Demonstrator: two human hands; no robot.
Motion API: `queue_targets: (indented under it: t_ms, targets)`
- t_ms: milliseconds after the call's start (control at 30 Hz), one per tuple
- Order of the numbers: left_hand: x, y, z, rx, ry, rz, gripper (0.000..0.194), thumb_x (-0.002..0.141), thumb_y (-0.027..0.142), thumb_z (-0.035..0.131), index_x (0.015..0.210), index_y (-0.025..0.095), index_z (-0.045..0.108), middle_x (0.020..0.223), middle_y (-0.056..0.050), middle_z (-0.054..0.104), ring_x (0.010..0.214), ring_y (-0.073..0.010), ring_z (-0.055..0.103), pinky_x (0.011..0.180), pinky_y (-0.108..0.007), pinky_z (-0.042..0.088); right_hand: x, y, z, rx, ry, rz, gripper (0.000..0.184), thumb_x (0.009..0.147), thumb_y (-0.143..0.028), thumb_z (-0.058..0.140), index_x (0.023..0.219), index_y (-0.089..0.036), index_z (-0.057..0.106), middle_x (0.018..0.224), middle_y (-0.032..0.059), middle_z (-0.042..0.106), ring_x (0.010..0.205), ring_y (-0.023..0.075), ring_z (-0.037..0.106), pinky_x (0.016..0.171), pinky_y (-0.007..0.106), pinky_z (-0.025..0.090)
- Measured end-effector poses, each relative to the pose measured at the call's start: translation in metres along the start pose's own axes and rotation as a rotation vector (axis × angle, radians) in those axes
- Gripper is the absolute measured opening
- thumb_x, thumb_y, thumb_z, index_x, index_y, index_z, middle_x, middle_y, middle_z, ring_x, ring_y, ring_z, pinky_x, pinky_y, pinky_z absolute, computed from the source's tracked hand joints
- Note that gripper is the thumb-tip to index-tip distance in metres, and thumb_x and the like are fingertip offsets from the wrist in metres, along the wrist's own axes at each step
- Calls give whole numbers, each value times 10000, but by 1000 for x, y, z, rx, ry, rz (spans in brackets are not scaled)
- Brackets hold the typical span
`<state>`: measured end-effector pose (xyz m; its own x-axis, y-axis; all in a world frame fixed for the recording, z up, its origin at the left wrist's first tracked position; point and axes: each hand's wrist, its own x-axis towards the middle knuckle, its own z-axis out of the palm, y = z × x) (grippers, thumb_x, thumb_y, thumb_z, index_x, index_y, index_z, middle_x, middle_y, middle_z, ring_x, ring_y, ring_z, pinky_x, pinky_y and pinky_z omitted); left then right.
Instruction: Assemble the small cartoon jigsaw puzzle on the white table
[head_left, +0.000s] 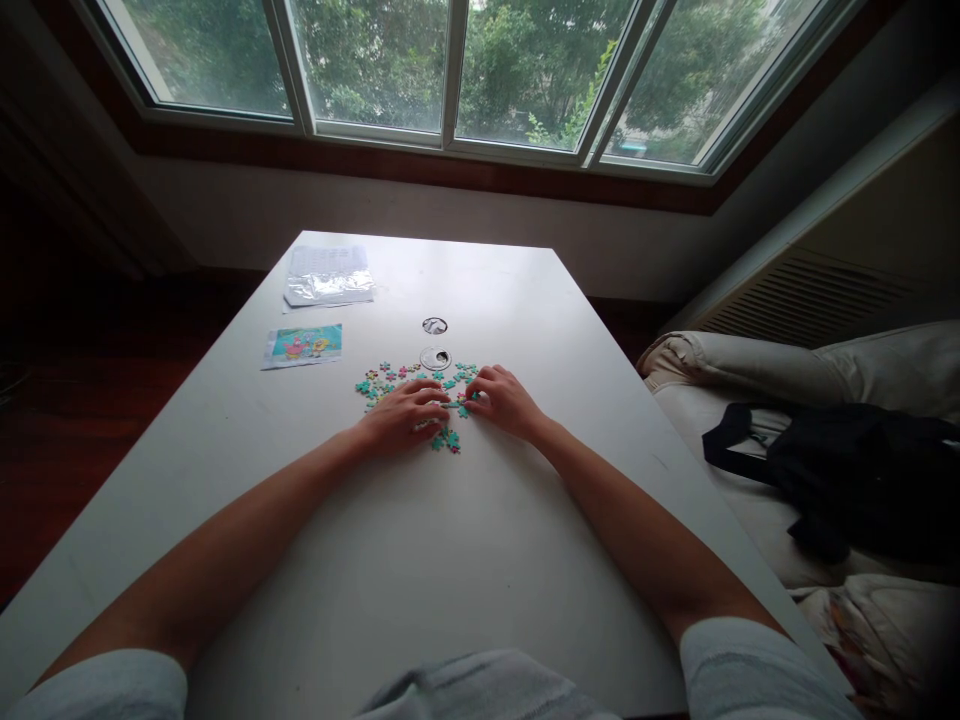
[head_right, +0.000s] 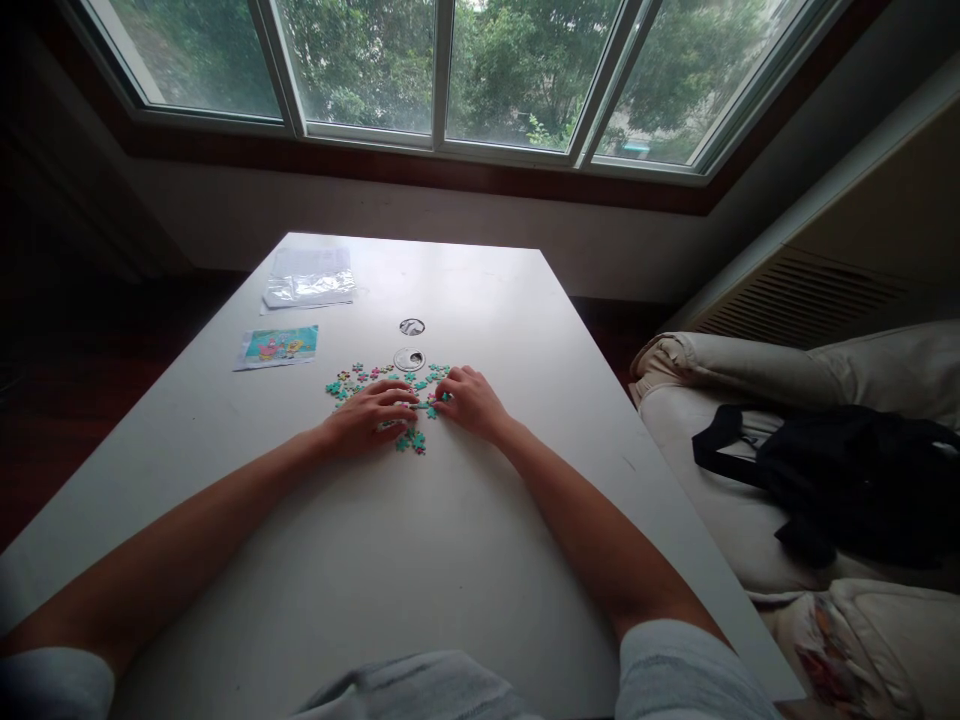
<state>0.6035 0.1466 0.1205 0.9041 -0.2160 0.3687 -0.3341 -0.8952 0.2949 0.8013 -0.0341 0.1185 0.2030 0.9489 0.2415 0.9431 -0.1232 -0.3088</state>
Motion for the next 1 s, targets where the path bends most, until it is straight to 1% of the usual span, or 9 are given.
queue_targets:
  t_ms: [100, 200, 300, 400, 500, 567, 733, 833, 1000]
  targets:
    - [-1, -2, 0, 14, 12, -10, 222, 966, 268, 576, 1130, 290, 724, 1284, -48, 685, 1321, -256, 521, 1145, -467, 437, 0, 5, -2, 29, 45, 0, 110, 905, -345, 718, 934, -238, 721, 1020, 73, 655, 989, 238, 549, 894, 369, 424]
    - [-2, -3, 1, 21, 10, -20, 222, 982, 281, 548, 1121, 275, 722, 1281, -52, 685, 1314, -254, 522, 1145, -466, 435, -3, 20, -13, 69, 85, 36, 103, 902, -336, 716, 918, -234, 720, 984, 67, 658, 962, 233, 563, 886, 369, 437]
    - [-2, -4, 1, 17, -4, -20, 215, 986, 302, 541, 1109, 265, 714, 1282, -54, 684, 1314, -257, 519, 1141, -462, 436, -8, 34, -28, 99, 12, 44, 92, 883, -314, 726, 900, -223, 716, 944, 62, 657, 913, 221, 578, 837, 348, 454]
    - [-2, -4, 0, 7, -14, -19, 183, 981, 334, 557, 1056, 258, 706, 1278, -56, 684, 1314, -261, 518, 1134, -463, 439, -12, 35, -39, 67, -50, 45, 108, 874, -320, 727, 909, -221, 706, 927, 64, 658, 899, 224, 579, 798, 341, 455]
    - [-3, -5, -1, -1, -9, -26, 169, 972, 381, 588, 1002, 249, 689, 1292, -57, 674, 1326, -263, 508, 1135, -465, 433, -11, 18, -43, 48, -22, 14, 127, 901, -341, 702, 954, -226, 698, 944, 68, 660, 915, 223, 578, 799, 339, 453]
    - [-3, -5, -2, -4, -1, -31, 160, 957, 392, 617, 985, 247, 678, 1298, -58, 670, 1331, -265, 502, 1132, -464, 435, -10, -1, -42, 89, -44, -33, 123, 928, -349, 674, 952, -230, 694, 947, 63, 664, 911, 209, 586, 790, 322, 453]
    - [-3, -7, -1, -5, 2, -22, 139, 923, 363, 672, 987, 241, 657, 1290, -65, 666, 1325, -266, 505, 1118, -457, 444, -11, -41, -31, 64, -229, -101, 230, 878, -442, 733, 1008, -257, 693, 956, 40, 678, 879, 195, 611, 751, 298, 437]
    - [-2, -7, 0, -6, 15, -18, 130, 910, 330, 683, 992, 234, 652, 1281, -68, 665, 1322, -268, 507, 1116, -454, 444, -13, -53, -23, 2, -281, -77, 280, 850, -461, 751, 1019, -250, 675, 997, 44, 685, 922, 209, 628, 744, 291, 426]
    - [-2, -7, 0, -9, 16, -24, 113, 892, 283, 691, 986, 236, 652, 1274, -54, 666, 1311, -263, 510, 1122, -450, 440, -13, -60, -15, -36, -254, -56, 159, 880, -330, 700, 998, -233, 659, 1024, 55, 677, 966, 202, 619, 762, 272, 416]
